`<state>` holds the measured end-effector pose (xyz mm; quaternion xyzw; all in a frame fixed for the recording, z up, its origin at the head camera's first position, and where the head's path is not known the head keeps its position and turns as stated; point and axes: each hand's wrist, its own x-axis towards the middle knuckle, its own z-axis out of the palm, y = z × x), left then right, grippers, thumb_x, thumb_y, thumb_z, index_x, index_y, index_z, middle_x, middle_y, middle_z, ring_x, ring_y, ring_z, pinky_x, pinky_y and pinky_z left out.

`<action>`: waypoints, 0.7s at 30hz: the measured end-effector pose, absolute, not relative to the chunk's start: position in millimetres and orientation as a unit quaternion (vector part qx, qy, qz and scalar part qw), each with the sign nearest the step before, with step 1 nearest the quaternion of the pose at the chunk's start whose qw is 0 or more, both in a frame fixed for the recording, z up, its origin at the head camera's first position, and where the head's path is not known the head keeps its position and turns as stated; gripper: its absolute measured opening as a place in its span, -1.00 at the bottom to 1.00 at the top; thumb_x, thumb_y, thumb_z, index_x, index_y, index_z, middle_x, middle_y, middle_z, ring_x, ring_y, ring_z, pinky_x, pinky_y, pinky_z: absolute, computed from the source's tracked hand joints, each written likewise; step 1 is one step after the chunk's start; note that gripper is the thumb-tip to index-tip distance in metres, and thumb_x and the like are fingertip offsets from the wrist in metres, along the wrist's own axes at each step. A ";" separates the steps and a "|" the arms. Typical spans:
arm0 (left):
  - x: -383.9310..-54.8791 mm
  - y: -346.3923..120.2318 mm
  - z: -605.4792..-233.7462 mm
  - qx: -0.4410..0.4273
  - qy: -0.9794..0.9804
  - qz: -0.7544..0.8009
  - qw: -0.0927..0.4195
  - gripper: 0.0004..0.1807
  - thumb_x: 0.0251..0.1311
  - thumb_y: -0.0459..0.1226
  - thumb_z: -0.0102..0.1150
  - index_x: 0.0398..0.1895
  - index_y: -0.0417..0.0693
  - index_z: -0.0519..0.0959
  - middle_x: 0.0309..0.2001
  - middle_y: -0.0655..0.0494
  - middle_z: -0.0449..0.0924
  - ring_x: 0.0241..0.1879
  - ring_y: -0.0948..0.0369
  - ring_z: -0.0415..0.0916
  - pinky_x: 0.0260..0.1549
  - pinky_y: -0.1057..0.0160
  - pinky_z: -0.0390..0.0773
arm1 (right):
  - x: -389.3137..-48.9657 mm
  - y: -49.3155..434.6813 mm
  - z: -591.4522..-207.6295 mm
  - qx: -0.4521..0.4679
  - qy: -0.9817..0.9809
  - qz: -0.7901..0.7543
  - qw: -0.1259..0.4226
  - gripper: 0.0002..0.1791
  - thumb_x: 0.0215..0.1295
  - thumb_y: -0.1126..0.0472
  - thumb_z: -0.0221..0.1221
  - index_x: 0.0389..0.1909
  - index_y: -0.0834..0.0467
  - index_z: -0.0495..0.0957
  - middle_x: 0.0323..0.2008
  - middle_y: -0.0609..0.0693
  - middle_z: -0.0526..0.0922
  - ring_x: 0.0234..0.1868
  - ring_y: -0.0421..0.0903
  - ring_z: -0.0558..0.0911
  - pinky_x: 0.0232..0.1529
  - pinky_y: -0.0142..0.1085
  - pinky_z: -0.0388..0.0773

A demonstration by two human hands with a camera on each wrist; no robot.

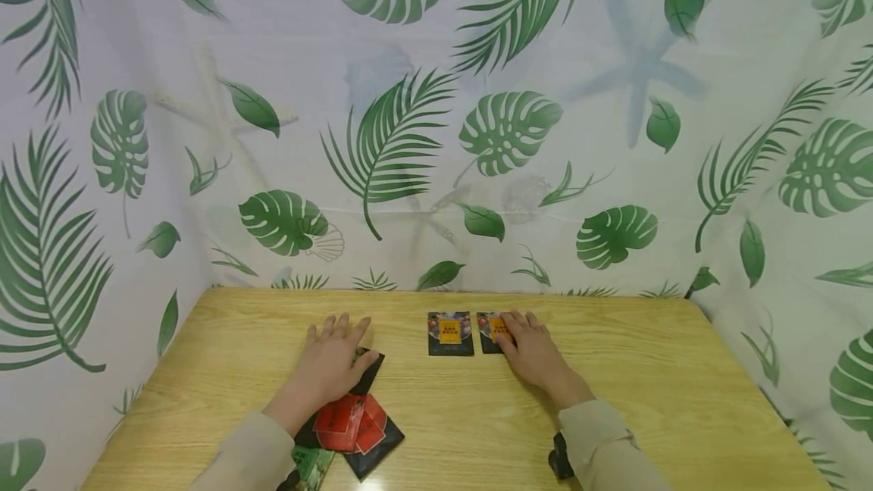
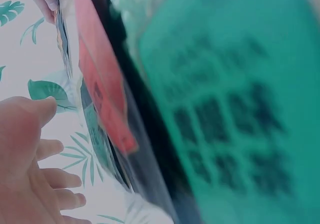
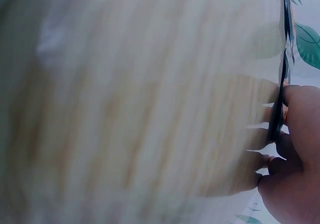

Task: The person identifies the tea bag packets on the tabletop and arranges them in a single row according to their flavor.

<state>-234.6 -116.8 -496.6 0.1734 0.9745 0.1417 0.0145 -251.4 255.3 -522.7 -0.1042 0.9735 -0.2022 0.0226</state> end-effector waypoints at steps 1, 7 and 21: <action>-233.2 -119.1 -495.9 0.173 0.975 0.139 0.015 -0.27 0.57 0.10 0.05 0.64 -0.03 0.27 0.57 -0.42 0.21 0.58 -0.40 0.10 0.47 -0.54 0.07 | -251.4 255.3 -522.7 -0.104 0.974 -0.202 0.022 -0.35 0.70 0.05 -0.04 0.60 0.35 0.21 0.58 0.43 0.21 0.61 0.53 0.06 0.53 0.45 0.04; -223.9 -131.0 -493.0 0.168 0.977 0.130 0.027 -0.27 0.56 0.09 0.08 0.63 -0.05 0.30 0.54 -0.42 0.27 0.56 -0.41 0.14 0.45 -0.57 0.07 | -252.2 255.3 -523.6 -0.103 0.974 -0.203 0.021 -0.35 0.71 0.05 -0.05 0.60 0.35 0.20 0.58 0.43 0.20 0.61 0.52 0.05 0.54 0.45 0.03; -213.2 -146.4 -497.5 0.158 0.978 0.127 0.039 -0.26 0.54 0.12 0.09 0.61 -0.06 0.33 0.51 -0.43 0.32 0.53 -0.44 0.17 0.43 -0.58 0.09 | -250.4 253.5 -522.1 -0.101 0.973 -0.205 0.020 -0.36 0.70 0.05 -0.04 0.60 0.34 0.21 0.58 0.43 0.20 0.61 0.52 0.05 0.54 0.45 0.04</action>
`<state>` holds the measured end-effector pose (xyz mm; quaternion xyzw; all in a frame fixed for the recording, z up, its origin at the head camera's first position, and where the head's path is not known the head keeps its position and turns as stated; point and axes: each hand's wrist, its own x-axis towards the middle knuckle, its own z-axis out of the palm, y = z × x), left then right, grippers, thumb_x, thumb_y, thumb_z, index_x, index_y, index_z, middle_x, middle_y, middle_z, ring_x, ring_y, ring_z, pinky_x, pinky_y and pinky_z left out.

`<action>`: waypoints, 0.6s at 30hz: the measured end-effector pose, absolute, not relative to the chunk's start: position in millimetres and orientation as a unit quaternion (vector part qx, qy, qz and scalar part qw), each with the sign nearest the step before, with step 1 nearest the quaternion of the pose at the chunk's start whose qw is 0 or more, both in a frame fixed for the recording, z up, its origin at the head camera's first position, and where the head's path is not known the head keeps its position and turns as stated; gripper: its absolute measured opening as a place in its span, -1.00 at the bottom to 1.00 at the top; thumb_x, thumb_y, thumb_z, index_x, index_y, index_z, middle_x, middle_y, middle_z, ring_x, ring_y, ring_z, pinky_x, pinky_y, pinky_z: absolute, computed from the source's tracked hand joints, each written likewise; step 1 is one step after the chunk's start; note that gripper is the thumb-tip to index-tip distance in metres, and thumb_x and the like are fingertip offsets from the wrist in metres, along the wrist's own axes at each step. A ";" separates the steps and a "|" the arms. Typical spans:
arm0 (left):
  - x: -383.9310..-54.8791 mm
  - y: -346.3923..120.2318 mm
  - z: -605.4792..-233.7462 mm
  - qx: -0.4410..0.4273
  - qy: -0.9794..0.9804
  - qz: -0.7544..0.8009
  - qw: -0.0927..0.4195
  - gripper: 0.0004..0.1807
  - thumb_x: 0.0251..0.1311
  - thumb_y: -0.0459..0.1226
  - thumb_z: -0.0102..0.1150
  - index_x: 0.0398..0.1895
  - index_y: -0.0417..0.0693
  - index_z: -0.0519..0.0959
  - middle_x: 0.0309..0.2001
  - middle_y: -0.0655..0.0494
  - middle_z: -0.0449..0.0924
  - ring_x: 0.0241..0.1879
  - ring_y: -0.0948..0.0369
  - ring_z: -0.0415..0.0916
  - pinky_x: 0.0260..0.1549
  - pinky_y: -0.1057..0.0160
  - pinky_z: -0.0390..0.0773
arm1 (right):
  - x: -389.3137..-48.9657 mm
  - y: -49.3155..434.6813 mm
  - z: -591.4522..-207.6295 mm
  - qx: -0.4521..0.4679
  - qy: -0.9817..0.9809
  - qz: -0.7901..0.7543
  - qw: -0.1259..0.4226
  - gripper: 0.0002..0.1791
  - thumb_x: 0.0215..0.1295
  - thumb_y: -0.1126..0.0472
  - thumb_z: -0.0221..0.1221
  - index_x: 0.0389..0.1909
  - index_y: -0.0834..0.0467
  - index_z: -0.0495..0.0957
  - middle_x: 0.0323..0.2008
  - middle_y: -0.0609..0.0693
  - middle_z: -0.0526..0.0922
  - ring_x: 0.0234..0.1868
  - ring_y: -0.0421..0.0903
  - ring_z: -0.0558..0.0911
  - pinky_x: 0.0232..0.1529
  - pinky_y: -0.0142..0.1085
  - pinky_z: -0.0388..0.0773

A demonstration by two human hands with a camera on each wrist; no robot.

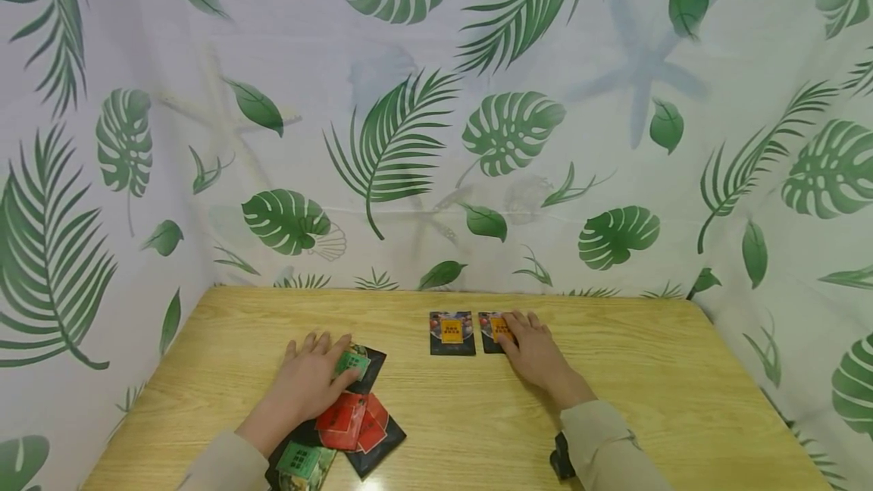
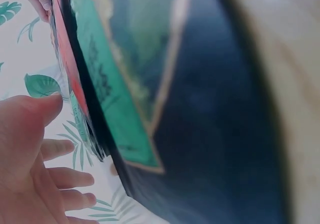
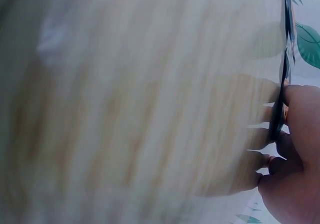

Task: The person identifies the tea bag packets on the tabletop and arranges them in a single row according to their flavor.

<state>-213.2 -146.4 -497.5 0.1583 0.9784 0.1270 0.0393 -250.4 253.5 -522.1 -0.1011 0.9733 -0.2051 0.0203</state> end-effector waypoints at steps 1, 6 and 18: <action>-212.6 -146.7 -497.8 0.158 0.979 0.125 0.039 -0.26 0.54 0.12 0.09 0.61 -0.06 0.33 0.50 -0.43 0.32 0.53 -0.44 0.18 0.42 -0.58 0.10 | -250.2 253.5 -521.6 -0.101 0.973 -0.204 0.020 -0.36 0.70 0.05 -0.04 0.60 0.34 0.21 0.58 0.43 0.20 0.61 0.52 0.05 0.54 0.45 0.04; -210.2 -148.1 -498.3 0.156 0.979 0.123 0.041 -0.27 0.54 0.11 0.10 0.60 -0.06 0.34 0.50 -0.44 0.33 0.52 -0.44 0.19 0.42 -0.57 0.12 | -250.9 254.1 -521.3 -0.103 0.973 -0.205 0.021 -0.35 0.71 0.05 -0.05 0.60 0.35 0.20 0.59 0.43 0.19 0.61 0.52 0.05 0.54 0.45 0.03; -208.8 -147.8 -496.0 0.154 0.979 0.121 0.053 -0.28 0.53 0.13 0.09 0.58 -0.07 0.38 0.49 -0.44 0.35 0.52 -0.45 0.20 0.42 -0.57 0.12 | -250.1 254.5 -522.0 -0.102 0.973 -0.205 0.021 -0.36 0.70 0.05 -0.04 0.60 0.35 0.21 0.58 0.43 0.20 0.62 0.51 0.05 0.54 0.45 0.03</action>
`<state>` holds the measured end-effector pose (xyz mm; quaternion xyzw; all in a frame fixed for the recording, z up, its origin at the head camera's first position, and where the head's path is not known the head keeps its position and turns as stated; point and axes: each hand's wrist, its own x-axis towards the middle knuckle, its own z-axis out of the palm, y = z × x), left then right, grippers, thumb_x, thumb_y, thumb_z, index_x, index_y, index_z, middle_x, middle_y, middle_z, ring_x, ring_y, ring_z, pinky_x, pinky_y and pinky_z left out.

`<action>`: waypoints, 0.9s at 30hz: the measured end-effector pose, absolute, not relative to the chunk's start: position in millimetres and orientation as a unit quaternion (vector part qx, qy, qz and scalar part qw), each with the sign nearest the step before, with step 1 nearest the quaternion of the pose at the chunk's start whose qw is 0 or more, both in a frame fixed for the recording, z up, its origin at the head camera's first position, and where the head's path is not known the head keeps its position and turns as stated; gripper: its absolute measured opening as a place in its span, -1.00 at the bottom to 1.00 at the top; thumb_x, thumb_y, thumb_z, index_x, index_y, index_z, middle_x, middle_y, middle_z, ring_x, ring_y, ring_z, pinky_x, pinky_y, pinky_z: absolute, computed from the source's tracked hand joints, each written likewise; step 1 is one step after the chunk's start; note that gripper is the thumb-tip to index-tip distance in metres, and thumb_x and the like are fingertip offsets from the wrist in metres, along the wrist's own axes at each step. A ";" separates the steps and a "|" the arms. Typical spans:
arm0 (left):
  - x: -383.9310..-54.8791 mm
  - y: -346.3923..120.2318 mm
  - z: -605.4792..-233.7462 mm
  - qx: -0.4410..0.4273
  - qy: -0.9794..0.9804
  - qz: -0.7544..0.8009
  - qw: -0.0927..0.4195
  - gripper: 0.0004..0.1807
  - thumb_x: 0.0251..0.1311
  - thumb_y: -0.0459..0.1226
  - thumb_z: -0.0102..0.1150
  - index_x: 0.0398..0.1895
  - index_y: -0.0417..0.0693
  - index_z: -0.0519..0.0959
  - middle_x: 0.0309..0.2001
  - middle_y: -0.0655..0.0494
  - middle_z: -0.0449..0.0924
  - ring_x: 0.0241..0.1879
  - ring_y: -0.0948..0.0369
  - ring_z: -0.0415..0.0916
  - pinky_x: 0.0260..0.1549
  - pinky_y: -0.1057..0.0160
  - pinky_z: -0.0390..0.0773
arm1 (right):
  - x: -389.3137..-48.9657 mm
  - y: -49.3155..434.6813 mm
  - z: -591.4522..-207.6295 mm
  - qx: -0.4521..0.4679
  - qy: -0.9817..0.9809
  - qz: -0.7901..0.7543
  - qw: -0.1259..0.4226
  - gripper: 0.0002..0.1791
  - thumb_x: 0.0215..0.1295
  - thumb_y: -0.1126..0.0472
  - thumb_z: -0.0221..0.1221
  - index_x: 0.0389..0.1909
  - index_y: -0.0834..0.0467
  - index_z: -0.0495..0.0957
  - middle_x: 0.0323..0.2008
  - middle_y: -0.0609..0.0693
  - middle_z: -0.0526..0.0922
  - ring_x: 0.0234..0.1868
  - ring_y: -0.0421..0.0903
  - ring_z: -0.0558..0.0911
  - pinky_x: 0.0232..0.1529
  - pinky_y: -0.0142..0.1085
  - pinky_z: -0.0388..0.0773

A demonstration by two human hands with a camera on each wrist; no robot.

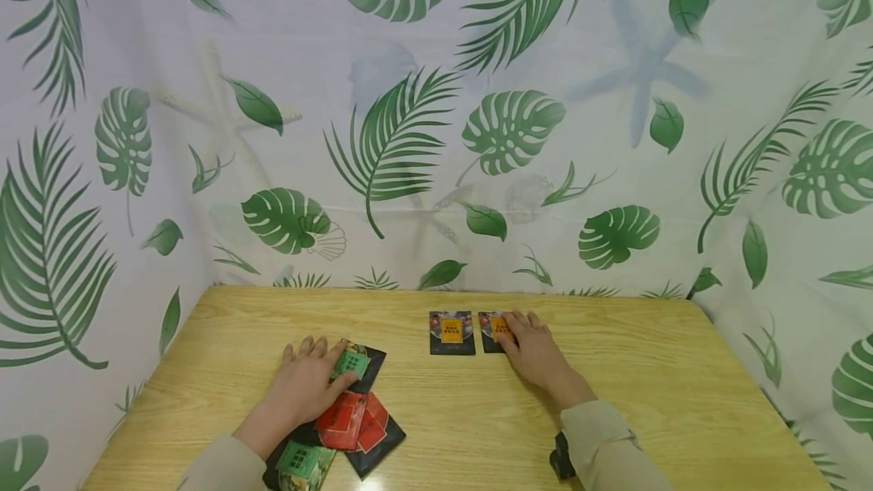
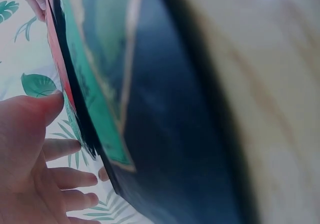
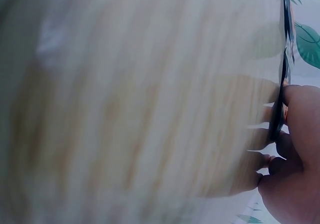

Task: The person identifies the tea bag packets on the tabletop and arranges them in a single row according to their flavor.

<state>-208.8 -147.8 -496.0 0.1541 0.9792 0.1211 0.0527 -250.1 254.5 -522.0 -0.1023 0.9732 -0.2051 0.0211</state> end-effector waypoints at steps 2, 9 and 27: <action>-209.9 -147.2 -496.1 0.154 0.979 0.119 0.052 -0.27 0.53 0.14 0.10 0.58 -0.07 0.38 0.48 -0.44 0.35 0.51 -0.44 0.21 0.42 -0.57 0.13 | -250.4 254.6 -521.6 -0.102 0.973 -0.207 0.021 -0.36 0.71 0.05 -0.04 0.60 0.35 0.20 0.58 0.43 0.20 0.62 0.51 0.05 0.54 0.45 0.03; -217.4 -145.8 -500.9 0.161 0.982 0.091 0.039 -0.24 0.47 0.16 0.17 0.57 -0.06 0.39 0.46 -0.40 0.40 0.50 -0.37 0.27 0.39 -0.57 0.19 | -249.7 254.2 -519.9 -0.108 0.972 -0.209 0.018 -0.37 0.71 0.05 -0.03 0.58 0.35 0.23 0.57 0.44 0.22 0.61 0.53 0.07 0.53 0.46 0.05; -217.9 -141.4 -497.1 0.166 0.979 0.109 0.043 -0.25 0.50 0.10 0.17 0.57 -0.14 0.37 0.46 -0.31 0.45 0.50 -0.36 0.30 0.40 -0.55 0.20 | -250.5 253.4 -519.9 -0.109 0.971 -0.211 0.019 -0.37 0.71 0.05 -0.03 0.58 0.35 0.24 0.57 0.43 0.21 0.61 0.52 0.07 0.53 0.46 0.05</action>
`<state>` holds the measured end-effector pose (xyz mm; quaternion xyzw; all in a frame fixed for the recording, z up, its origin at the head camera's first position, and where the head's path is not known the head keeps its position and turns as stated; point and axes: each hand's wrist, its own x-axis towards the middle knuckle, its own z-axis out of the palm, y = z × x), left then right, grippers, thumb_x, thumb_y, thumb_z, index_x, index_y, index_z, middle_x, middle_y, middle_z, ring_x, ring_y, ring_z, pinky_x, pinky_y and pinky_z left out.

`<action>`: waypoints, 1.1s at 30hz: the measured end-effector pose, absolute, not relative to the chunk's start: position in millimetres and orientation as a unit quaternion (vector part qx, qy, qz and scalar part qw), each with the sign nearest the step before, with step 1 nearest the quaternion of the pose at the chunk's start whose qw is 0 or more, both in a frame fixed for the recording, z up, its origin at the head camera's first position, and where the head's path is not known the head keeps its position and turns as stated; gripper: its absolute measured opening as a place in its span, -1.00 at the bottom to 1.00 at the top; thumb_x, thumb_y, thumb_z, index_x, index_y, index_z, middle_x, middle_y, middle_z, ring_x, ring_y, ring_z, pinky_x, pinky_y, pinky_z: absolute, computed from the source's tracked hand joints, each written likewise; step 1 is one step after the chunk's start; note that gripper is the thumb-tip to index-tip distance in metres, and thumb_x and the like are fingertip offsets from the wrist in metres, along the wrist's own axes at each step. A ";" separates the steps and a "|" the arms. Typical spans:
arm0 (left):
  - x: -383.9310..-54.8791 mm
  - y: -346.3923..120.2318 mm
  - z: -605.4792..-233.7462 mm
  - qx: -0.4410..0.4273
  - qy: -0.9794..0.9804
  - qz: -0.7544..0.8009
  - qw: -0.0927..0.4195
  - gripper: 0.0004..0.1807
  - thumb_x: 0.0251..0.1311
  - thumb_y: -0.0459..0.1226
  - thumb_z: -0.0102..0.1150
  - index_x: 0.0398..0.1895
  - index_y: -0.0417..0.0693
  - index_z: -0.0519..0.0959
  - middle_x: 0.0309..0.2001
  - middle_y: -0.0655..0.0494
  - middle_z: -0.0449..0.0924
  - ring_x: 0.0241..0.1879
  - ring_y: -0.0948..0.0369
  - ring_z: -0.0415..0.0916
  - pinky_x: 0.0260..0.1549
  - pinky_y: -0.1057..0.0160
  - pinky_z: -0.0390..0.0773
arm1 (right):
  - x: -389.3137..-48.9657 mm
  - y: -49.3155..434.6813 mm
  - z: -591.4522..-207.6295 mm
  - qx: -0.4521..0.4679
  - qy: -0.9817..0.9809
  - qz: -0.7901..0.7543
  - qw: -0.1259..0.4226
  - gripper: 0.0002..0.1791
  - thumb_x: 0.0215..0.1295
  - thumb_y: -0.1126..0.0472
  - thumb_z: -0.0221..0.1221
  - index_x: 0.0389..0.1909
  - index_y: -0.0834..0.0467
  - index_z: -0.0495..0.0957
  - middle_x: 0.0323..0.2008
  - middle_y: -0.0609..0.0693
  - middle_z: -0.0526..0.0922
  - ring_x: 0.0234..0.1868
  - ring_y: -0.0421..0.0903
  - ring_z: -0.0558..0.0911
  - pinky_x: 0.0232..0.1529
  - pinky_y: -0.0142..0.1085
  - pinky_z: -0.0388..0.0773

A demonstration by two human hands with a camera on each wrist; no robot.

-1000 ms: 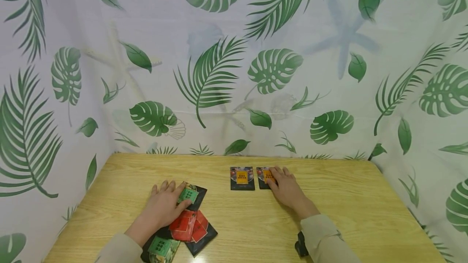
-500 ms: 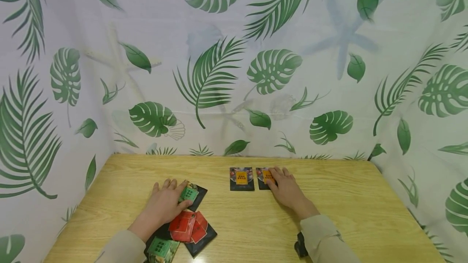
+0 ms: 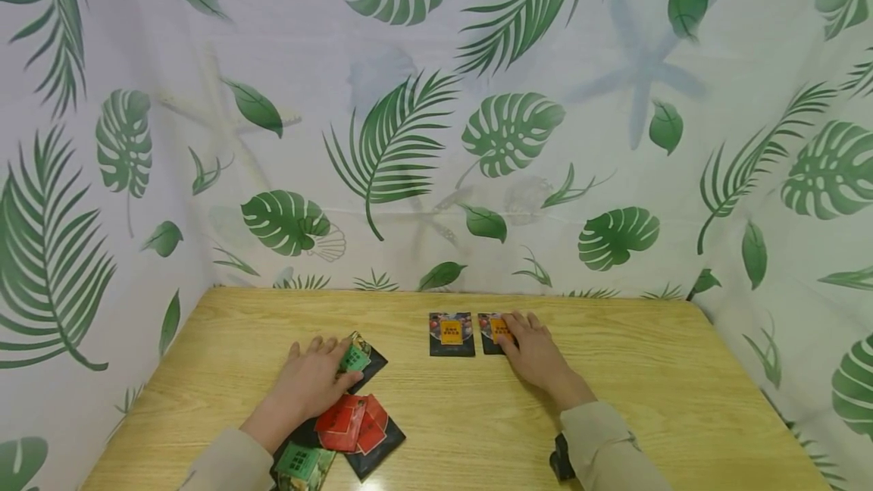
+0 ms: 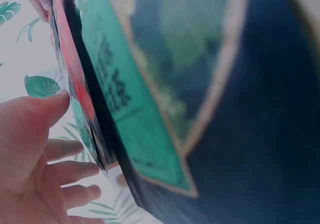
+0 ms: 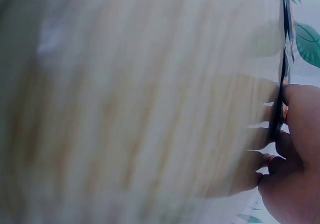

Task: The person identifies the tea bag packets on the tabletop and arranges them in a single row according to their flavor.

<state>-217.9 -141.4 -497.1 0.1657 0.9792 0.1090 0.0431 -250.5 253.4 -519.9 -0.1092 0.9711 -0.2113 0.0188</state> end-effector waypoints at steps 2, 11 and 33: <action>-218.4 -140.8 -497.8 0.167 0.979 0.108 0.048 -0.23 0.50 0.12 0.15 0.57 -0.16 0.36 0.46 -0.30 0.46 0.50 -0.35 0.30 0.39 -0.56 0.20 | -250.3 253.6 -519.9 -0.107 0.971 -0.211 0.020 -0.37 0.71 0.05 -0.03 0.58 0.34 0.23 0.58 0.43 0.21 0.61 0.52 0.07 0.53 0.46 0.05; -219.4 -140.0 -496.9 0.176 0.978 0.100 0.046 -0.28 0.46 0.03 0.25 0.55 -0.12 0.40 0.46 -0.20 0.48 0.50 -0.32 0.32 0.38 -0.57 0.21 | -250.3 253.2 -519.9 -0.106 0.971 -0.212 0.020 -0.36 0.71 0.05 -0.04 0.59 0.34 0.22 0.58 0.43 0.21 0.61 0.52 0.05 0.54 0.46 0.03; -223.2 -139.3 -496.1 0.184 0.974 0.118 0.067 -0.25 0.48 0.03 0.23 0.57 -0.18 0.36 0.51 -0.18 0.42 0.53 -0.32 0.26 0.39 -0.57 0.18 | -249.2 253.6 -519.6 -0.101 0.971 -0.214 0.022 -0.35 0.71 0.03 -0.04 0.60 0.33 0.21 0.59 0.41 0.19 0.63 0.50 0.04 0.56 0.43 0.01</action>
